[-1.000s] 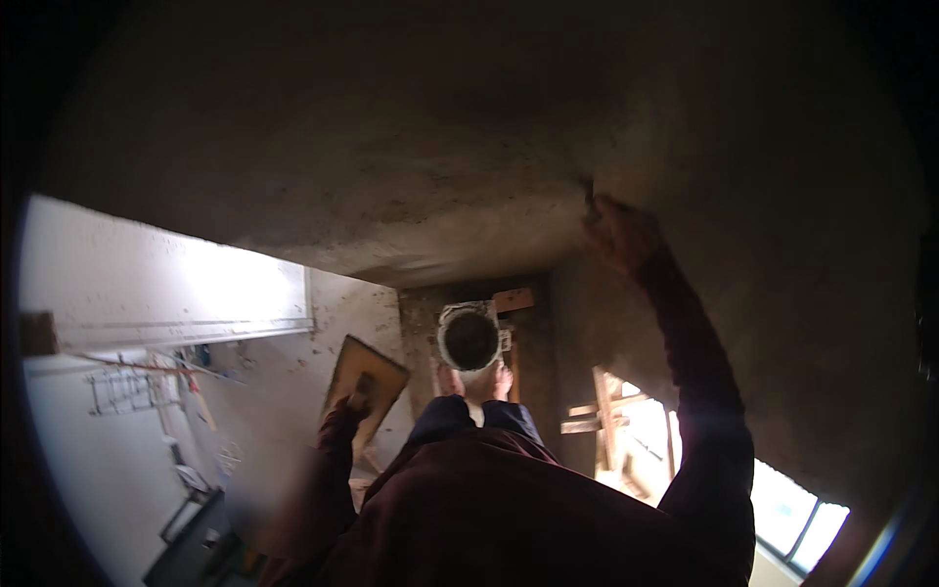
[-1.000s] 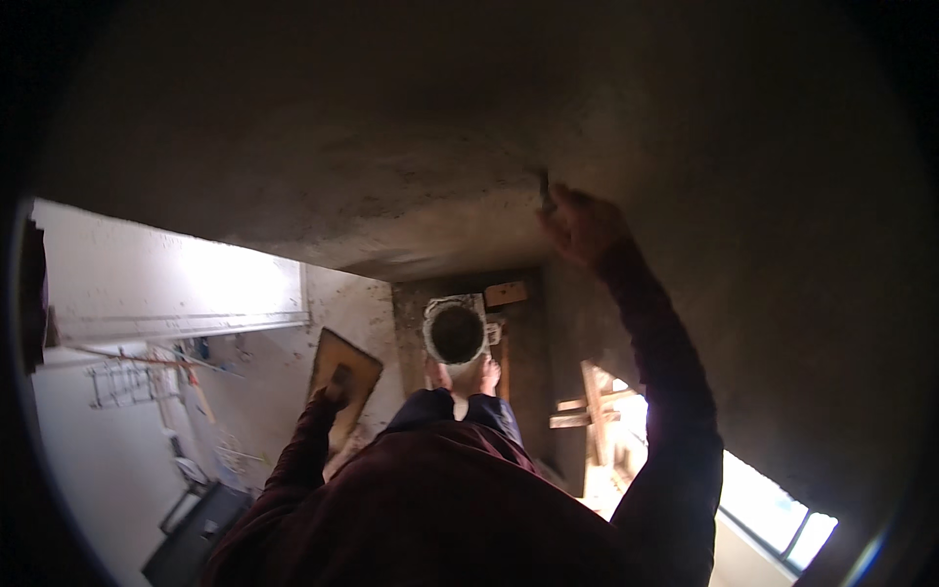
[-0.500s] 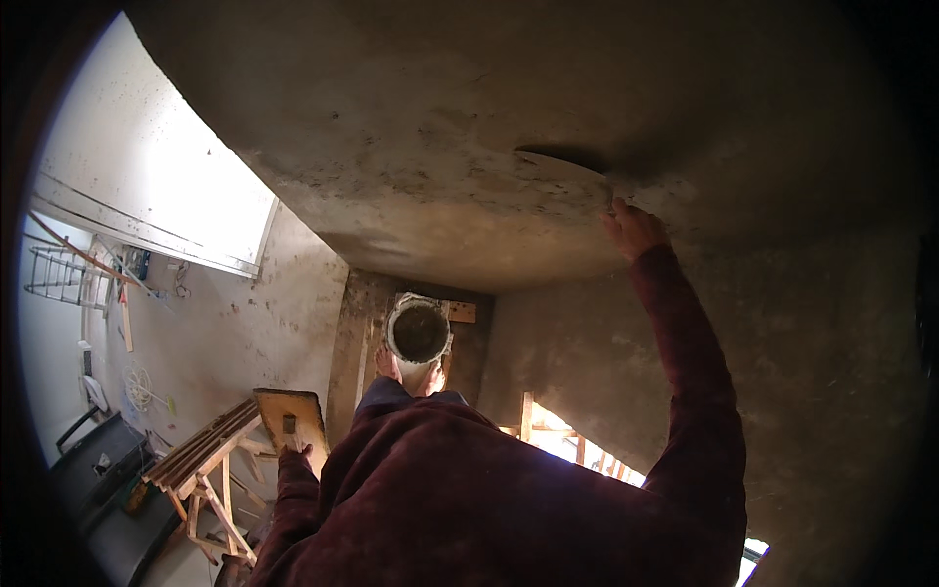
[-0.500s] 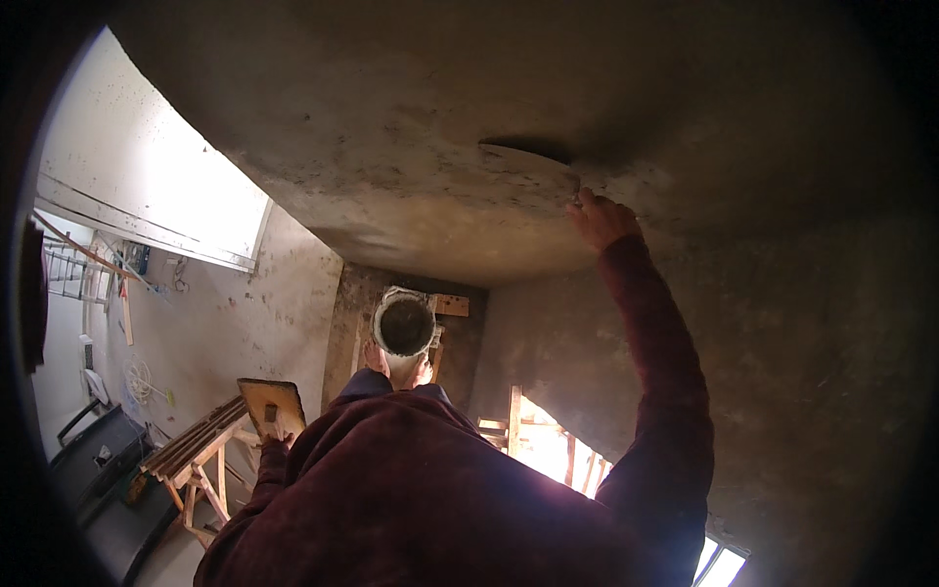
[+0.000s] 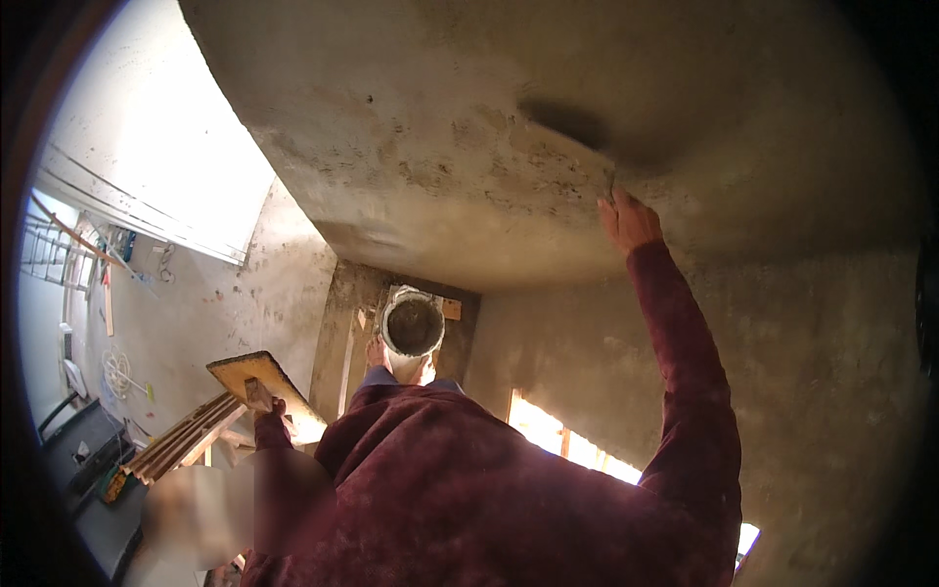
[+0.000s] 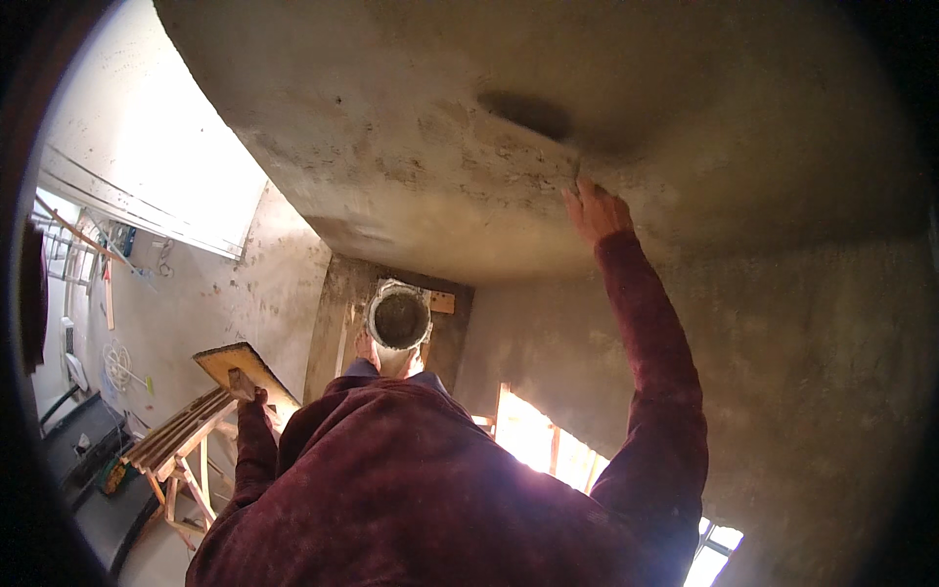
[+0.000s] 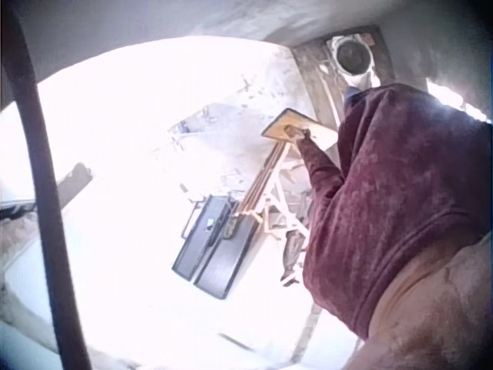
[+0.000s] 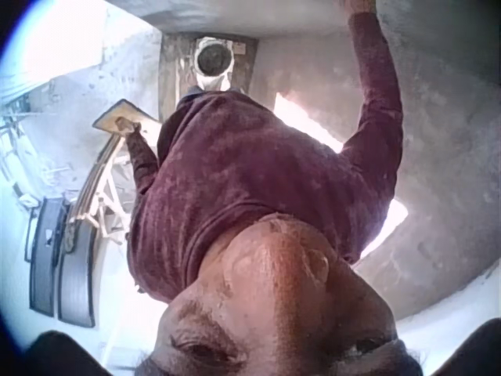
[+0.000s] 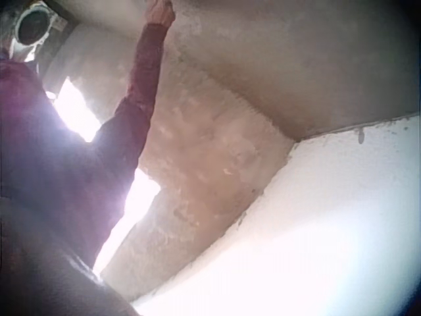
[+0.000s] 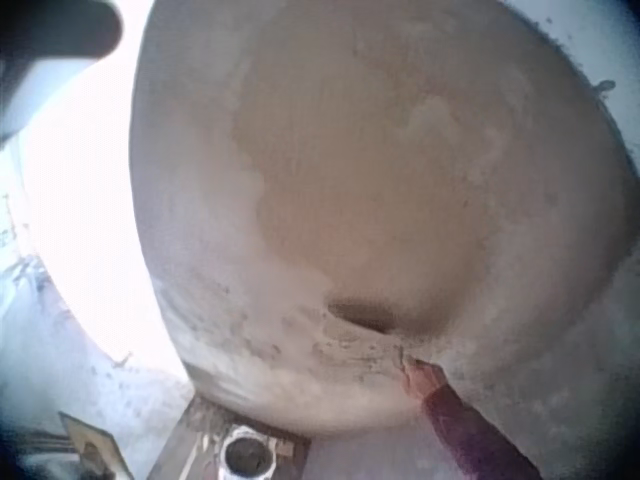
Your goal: The person applies plaster to a ceiling using a trowel and a hawk, then splashes liquid from a plastic cup onto the surface while smoothing it with a wooden float.
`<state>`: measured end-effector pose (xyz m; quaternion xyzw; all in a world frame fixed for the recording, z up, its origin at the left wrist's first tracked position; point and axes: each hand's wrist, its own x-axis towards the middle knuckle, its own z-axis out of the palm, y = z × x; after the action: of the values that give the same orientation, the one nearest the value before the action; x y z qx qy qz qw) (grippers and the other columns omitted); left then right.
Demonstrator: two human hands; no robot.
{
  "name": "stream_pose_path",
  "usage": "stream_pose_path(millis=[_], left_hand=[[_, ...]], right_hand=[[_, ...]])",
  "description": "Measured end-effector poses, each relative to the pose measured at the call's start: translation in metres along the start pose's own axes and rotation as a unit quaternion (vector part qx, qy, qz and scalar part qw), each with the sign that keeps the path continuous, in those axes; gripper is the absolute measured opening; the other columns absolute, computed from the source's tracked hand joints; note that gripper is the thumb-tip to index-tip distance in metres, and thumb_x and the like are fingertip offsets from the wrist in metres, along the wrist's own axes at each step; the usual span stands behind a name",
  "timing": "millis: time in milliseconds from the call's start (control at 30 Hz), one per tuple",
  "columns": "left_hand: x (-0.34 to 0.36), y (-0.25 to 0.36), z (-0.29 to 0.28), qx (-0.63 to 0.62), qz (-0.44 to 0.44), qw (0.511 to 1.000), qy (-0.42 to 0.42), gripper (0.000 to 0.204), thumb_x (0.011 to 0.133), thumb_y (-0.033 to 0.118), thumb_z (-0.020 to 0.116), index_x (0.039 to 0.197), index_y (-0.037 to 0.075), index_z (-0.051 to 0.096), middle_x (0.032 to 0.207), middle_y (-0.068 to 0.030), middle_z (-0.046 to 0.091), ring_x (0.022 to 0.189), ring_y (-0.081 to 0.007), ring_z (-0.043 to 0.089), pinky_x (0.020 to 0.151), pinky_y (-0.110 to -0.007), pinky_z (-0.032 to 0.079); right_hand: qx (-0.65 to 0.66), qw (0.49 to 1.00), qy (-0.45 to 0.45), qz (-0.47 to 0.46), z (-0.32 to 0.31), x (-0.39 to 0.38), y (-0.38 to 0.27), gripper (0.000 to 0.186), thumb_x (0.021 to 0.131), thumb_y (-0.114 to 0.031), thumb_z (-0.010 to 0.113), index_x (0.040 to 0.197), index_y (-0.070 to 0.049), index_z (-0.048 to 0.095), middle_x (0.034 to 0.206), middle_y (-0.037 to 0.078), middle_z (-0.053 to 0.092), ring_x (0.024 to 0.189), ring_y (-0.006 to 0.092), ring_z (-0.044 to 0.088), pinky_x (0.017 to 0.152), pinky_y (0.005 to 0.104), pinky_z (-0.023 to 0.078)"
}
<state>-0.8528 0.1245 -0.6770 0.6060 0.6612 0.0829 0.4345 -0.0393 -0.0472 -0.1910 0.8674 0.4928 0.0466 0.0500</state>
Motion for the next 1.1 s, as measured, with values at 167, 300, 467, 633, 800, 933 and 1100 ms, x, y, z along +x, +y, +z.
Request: stream_pose_path(millis=[167, 300, 467, 633, 800, 933, 1100], left_hand=[[0.014, -0.001, -0.006, -0.434, -0.051, 0.9, 0.004, 0.024, 0.081, 0.036, 0.062, 0.091, 0.015, 0.055, 0.073, -0.0015, 0.053, 0.06, -0.0156, 0.05, 0.052, -0.037, 0.043], [0.011, 0.005, -0.017, -0.561, -0.204, 0.798, -0.086, 0.03, 0.086, 0.045, 0.049, 0.091, 0.017, 0.059, 0.073, -0.0024, 0.06, 0.057, -0.0229, 0.054, 0.056, -0.044, 0.044], [-0.02, 0.003, -0.024, 0.05, 0.051, 0.994, -0.082, 0.032, 0.085, 0.047, 0.051, 0.088, 0.016, 0.058, 0.072, -0.003, 0.059, 0.058, -0.0228, 0.054, 0.056, -0.039, 0.044], [-0.038, -0.007, -0.017, -0.669, -0.102, 0.722, -0.145, 0.029, 0.086, 0.043, 0.05, 0.085, 0.015, 0.057, 0.071, -0.0029, 0.058, 0.058, -0.0217, 0.053, 0.056, -0.037, 0.044], [-0.051, -0.002, -0.013, -0.303, -0.139, 0.943, -0.001, 0.029, 0.086, 0.042, 0.049, 0.085, 0.015, 0.057, 0.071, -0.003, 0.058, 0.058, -0.0217, 0.053, 0.056, -0.037, 0.044], [-0.066, 0.006, -0.016, -0.276, -0.142, 0.95, 0.023, 0.029, 0.086, 0.042, 0.049, 0.086, 0.015, 0.057, 0.071, -0.0031, 0.058, 0.058, -0.0217, 0.052, 0.056, -0.037, 0.043], [-0.073, 0.017, -0.013, -0.254, -0.141, 0.956, 0.027, 0.029, 0.086, 0.042, 0.048, 0.086, 0.015, 0.057, 0.071, -0.0032, 0.057, 0.058, -0.0218, 0.052, 0.056, -0.037, 0.042]], right_hand=[[-0.014, 1.0, -0.005, 0.019, -0.01, 0.008, -0.013, 0.037, 0.094, -0.037, 0.048, 0.104, -0.002, 0.05, 0.081, 0.02, 0.064, 0.075, 0.0374, 0.063, 0.066, 0.0471, 0.05], [-0.015, 1.0, 0.009, -0.005, -0.024, 0.009, -0.013, 0.036, 0.094, -0.037, 0.047, 0.103, -0.002, 0.052, 0.081, 0.02, 0.064, 0.075, 0.0383, 0.063, 0.066, 0.0473, 0.05], [-0.033, 0.999, -0.004, 0.028, -0.025, 0.008, 0.003, 0.038, 0.094, -0.039, 0.047, 0.106, -0.004, 0.052, 0.085, 0.02, 0.065, 0.077, 0.0379, 0.064, 0.068, 0.047, 0.05], [-0.028, 0.999, 0.005, -0.018, -0.012, 0.003, 0.013, 0.038, 0.093, -0.041, 0.048, 0.104, -0.005, 0.053, 0.085, 0.019, 0.065, 0.077, 0.0378, 0.064, 0.067, 0.0468, 0.05], [-0.011, 1.0, 0.013, 0.021, -0.016, 0.007, 0.015, 0.038, 0.093, -0.041, 0.048, 0.102, -0.004, 0.053, 0.086, 0.02, 0.065, 0.078, 0.0382, 0.064, 0.068, 0.0467, 0.05], [0.027, 0.999, 0.003, -0.028, -0.024, 0.008, 0.017, 0.037, 0.094, -0.039, 0.048, 0.098, -0.003, 0.052, 0.079, 0.02, 0.065, 0.074, 0.0383, 0.063, 0.066, 0.0458, 0.05], [0.029, 0.998, -0.017, 0.045, -0.018, 0.003, 0.025, 0.042, 0.094, -0.041, 0.046, 0.109, -0.002, 0.052, 0.087, 0.021, 0.065, 0.081, 0.0385, 0.064, 0.073, 0.0467, 0.05]])
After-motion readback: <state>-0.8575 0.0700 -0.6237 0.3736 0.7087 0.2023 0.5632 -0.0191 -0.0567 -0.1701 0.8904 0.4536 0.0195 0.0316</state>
